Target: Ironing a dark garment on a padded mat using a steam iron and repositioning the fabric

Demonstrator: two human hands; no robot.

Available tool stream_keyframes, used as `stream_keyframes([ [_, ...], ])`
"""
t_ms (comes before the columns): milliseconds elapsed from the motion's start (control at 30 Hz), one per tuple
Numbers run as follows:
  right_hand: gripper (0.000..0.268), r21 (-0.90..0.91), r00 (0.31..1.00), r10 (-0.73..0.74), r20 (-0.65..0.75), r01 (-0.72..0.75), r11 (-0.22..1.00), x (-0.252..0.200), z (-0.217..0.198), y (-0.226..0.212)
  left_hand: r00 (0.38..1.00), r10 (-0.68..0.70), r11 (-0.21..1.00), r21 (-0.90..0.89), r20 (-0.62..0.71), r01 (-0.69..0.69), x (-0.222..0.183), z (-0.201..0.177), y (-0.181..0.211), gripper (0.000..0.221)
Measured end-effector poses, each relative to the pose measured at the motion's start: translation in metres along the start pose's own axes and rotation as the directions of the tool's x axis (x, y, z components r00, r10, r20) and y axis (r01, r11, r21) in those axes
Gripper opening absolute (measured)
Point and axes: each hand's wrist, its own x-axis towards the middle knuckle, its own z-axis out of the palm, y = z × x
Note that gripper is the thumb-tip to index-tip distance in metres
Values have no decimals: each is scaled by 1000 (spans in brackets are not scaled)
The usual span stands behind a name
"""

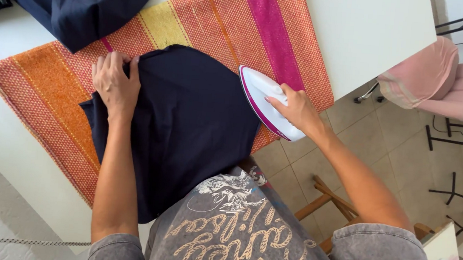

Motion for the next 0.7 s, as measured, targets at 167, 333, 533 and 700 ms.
stream_keyframes([
  [167, 43, 8, 1000, -16, 1, 16, 1000, 0, 0, 3, 1000, 10, 1000, 20, -8, -10, 0, 0, 0, 30],
  [333, 42, 14, 999, -46, -4, 46, 999, -3, -5, -3, 1000, 5, 1000, 15, -9, -5, -1, 1, -1, 30],
  [533, 44, -78, 976, -193, 103, 202, 976, 1, 3, 9, 1000, -4, 1000, 6, -6, 4, 0, -2, 0, 30],
  [700, 47, -48, 990, -133, -39, 131, 990, 28, 21, 13, 1000, -4, 1000, 10, -20, 5, -3, -1, -3, 31],
])
